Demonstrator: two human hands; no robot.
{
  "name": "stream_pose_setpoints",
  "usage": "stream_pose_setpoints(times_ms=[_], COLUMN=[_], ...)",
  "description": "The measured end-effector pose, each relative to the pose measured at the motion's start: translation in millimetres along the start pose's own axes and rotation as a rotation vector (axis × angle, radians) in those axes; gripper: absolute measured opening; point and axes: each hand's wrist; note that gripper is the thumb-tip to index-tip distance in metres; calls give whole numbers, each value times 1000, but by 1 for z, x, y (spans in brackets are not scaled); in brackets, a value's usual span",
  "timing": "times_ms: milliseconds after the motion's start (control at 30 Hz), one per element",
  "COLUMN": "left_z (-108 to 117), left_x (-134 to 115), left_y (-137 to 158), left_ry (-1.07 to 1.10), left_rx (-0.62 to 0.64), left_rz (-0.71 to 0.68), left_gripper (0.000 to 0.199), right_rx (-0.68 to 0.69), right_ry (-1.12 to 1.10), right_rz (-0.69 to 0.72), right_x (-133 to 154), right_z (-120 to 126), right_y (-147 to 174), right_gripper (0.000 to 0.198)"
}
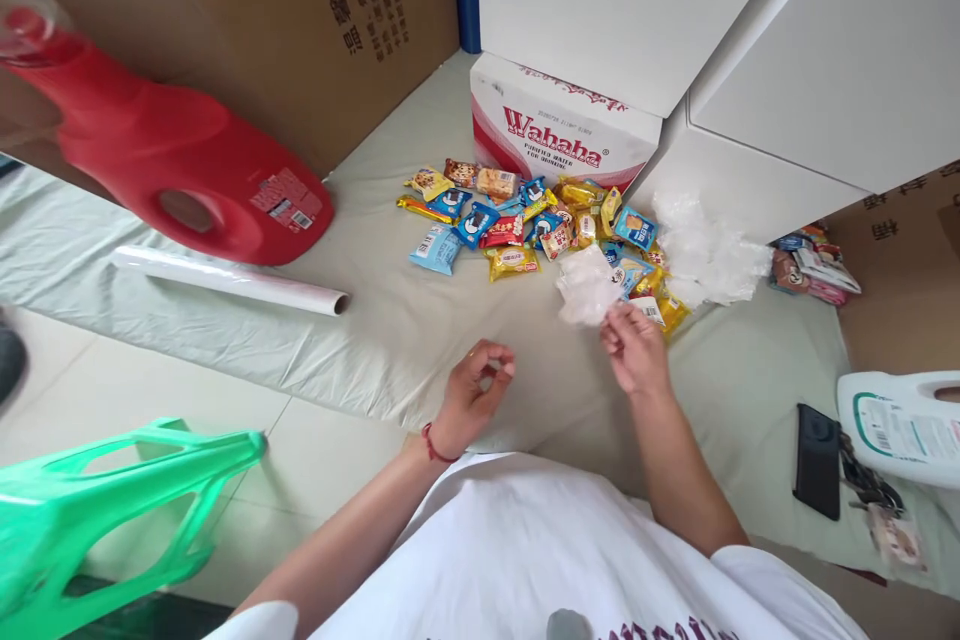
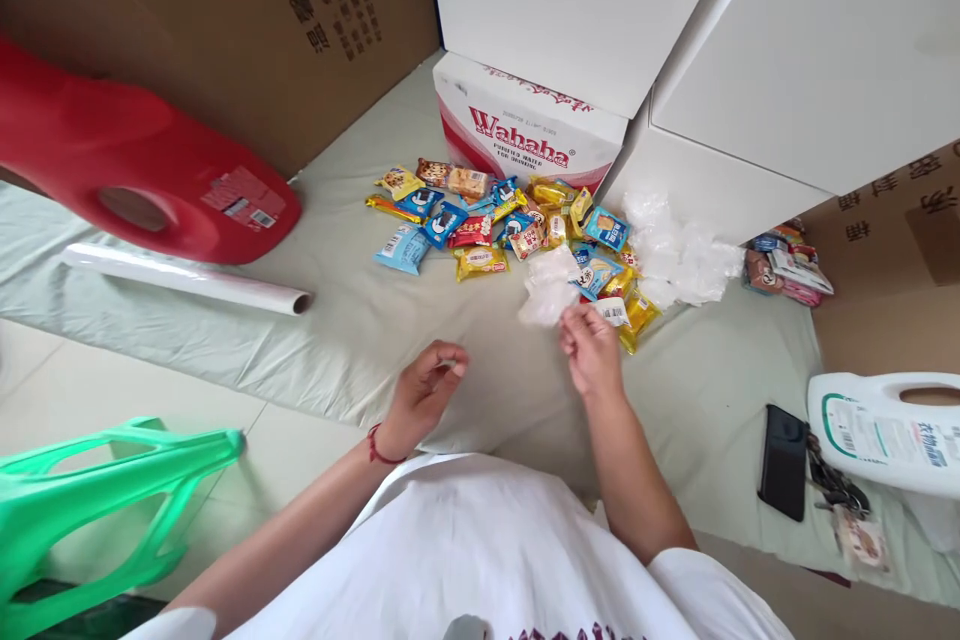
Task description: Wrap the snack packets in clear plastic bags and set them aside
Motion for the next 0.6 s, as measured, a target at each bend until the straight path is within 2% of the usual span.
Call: stream_pose_setpoints(times_ms=[100,167,267,400,500,600], left_z=[-25,-37,-44,-35,-21,-9], left_x=[-3,2,16,31,33,23], left_y=[-23,-34,-41,-46,-52,-53], left_ry=[77,154,322,416,247,-163], left_rx=[5,10,-83,-204,-272,-430], left_rz=[8,78,221,323,290,121], left_gripper=[44,40,32,36,36,43], right_rx=[148,209,185,126,84,63], right_ry=[34,49,-26,-183,-247,-256], right_rz=[-163,-208,-236,-258,-223,-165], right_x=[-32,-38,-31,-19,-19,-24], right_z=[-21,-25,-16,13,32,40], right_y=[28,35,32,18,11,10], right_gripper=[34,33,31,26,24,23])
Point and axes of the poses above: each hand's wrist, its own y-axis away from the middle knuckle, its own z-axis out of the back of the hand, x = y × z, and after that the axes turned 13 degrees about -z, right-handed
